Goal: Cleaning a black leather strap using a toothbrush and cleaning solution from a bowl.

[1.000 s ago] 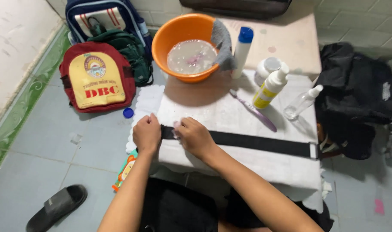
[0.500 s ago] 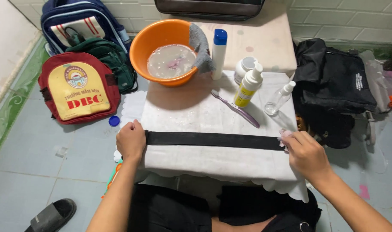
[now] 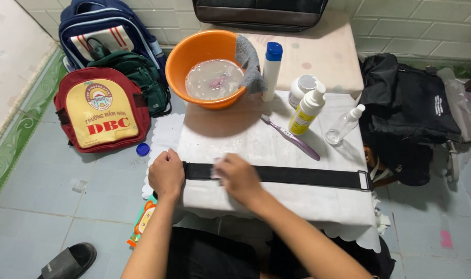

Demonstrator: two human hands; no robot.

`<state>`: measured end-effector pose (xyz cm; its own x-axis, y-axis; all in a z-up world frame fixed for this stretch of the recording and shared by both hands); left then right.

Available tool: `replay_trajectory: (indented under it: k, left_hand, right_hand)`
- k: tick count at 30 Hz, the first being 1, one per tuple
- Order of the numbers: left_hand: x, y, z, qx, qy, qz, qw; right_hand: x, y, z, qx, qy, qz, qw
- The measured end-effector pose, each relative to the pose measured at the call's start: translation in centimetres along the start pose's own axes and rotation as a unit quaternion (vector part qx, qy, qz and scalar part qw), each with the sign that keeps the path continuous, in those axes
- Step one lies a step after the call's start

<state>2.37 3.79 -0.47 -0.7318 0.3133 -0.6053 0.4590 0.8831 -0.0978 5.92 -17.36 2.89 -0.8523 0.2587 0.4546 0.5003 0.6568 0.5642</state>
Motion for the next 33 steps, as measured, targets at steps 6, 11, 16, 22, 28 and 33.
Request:
replay_trajectory:
  k: [6, 11, 16, 22, 28, 33]
  left_hand:
    - [0.4, 0.3, 0.3, 0.003, 0.005, -0.008, 1.000]
    - [0.4, 0.4, 0.1, 0.001, 0.005, 0.008, 1.000]
    - [0.0, 0.0, 0.1, -0.003, 0.007, 0.013, 1.000]
    - [-0.2, -0.5, -0.4, -0.013, 0.027, 0.025, 0.999]
    - [0.1, -0.1, -0.2, -0.009, -0.001, 0.021, 1.000]
    - [-0.1, -0.2, -0.2, -0.003, -0.002, 0.016, 1.000]
  right_hand:
    - [2.4, 5.0, 5.3, 0.032, -0.025, -0.009, 0.999]
    - [-0.9, -0.3, -0.2, 0.057, 0.005, -0.009, 0.998]
    - [-5.9, -10.7, -11.7, 0.007, -0.056, 0.079, 0.995]
    - [-6.6, -16.4, -19.0, -0.031, -0.210, 0.179, 0.961]
    - [-6.9, -12.8, -13.4, -0.104, -0.137, 0.088, 0.981]
    - [-4.3, -6.0, -5.8, -0.040, 0.000, 0.028, 0.999]
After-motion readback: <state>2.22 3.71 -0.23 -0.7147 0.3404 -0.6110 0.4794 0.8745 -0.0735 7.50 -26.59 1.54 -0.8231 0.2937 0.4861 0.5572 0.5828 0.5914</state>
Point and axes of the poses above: each hand's wrist, its own y-axis towards the middle knuckle, its own z-axis out of the palm, x = y × z, the point moved 4 cm from there along y, towards the middle knuckle, and after that the axes turned 12 degrees about -z, right-handed, at the moved point
